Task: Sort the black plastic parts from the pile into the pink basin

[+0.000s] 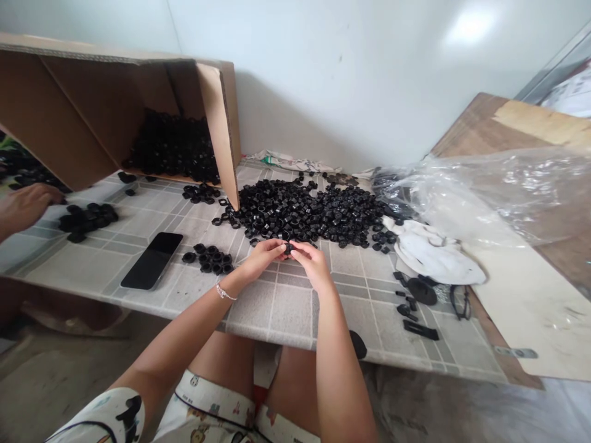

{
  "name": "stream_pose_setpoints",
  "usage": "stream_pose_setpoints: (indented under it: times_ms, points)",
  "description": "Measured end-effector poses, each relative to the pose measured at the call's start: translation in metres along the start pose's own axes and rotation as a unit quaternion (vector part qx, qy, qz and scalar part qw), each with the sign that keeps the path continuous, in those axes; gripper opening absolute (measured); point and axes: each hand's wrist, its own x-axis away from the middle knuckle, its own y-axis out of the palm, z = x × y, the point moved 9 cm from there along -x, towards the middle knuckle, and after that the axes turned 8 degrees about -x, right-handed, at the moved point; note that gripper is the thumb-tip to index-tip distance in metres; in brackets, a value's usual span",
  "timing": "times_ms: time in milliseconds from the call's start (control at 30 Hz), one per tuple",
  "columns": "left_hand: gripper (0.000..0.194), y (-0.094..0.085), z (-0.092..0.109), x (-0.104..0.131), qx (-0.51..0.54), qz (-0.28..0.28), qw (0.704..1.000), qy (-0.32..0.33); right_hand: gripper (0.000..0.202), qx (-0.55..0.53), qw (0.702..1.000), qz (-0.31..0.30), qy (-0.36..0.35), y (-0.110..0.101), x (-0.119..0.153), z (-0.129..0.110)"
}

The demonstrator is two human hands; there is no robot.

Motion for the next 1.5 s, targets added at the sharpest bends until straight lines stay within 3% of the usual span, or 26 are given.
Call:
stream_pose_setpoints:
  times_ms: [167, 267, 400, 567, 700, 800, 867, 1033, 1200, 1333, 1500]
  points:
    - [0.028, 0.000, -0.002, -0.002, -0.027, 0.011, 0.999, 0.023, 0.040, 0.061, 0.998, 0.027, 0.020, -0.005, -0.001, 0.004]
    - [0.028, 0.004, -0.002, -0.003, -0.018, 0.000, 0.999, 0.038, 0.053, 0.108, 0.991, 0.075, 0.024, -0.010, 0.000, 0.006]
    - [0.034, 0.002, -0.007, -0.004, 0.044, 0.015, 0.999, 0.011, 0.062, 0.059, 0.989, 0.134, 0.011, -0.015, 0.001, 0.004]
    - [0.039, -0.009, -0.005, -0.005, 0.134, 0.062, 0.989, 0.012, 0.048, -0.072, 0.995, 0.055, 0.029, 0.003, 0.000, 0.004]
    - [0.038, -0.016, -0.005, -0.004, 0.197, 0.090, 0.976, 0.014, 0.045, -0.117, 0.990, 0.080, 0.005, 0.001, 0.001, -0.003]
    - [0.035, -0.015, -0.005, -0.005, 0.182, 0.087, 0.979, 0.015, 0.038, -0.145, 0.988, 0.043, 0.022, 0.010, 0.000, -0.001]
    - [0.035, -0.016, -0.006, -0.005, 0.173, 0.094, 0.980, 0.017, 0.036, -0.149, 0.988, 0.024, 0.027, 0.014, -0.001, 0.000]
    - [0.039, -0.020, -0.008, -0.005, 0.196, 0.113, 0.974, 0.014, 0.038, -0.169, 0.983, 0.072, 0.000, 0.005, 0.000, -0.004]
    - [0.037, -0.019, -0.007, -0.005, 0.147, 0.109, 0.983, 0.013, 0.034, -0.168, 0.985, 0.016, 0.046, 0.019, 0.001, 0.001]
    - [0.038, -0.023, -0.011, -0.005, 0.182, 0.132, 0.974, -0.001, 0.044, -0.140, 0.988, 0.068, -0.009, 0.004, 0.001, -0.008]
    - [0.036, -0.012, -0.010, -0.005, 0.162, 0.083, 0.983, -0.018, 0.039, -0.075, 0.995, 0.065, 0.010, 0.007, 0.000, 0.000]
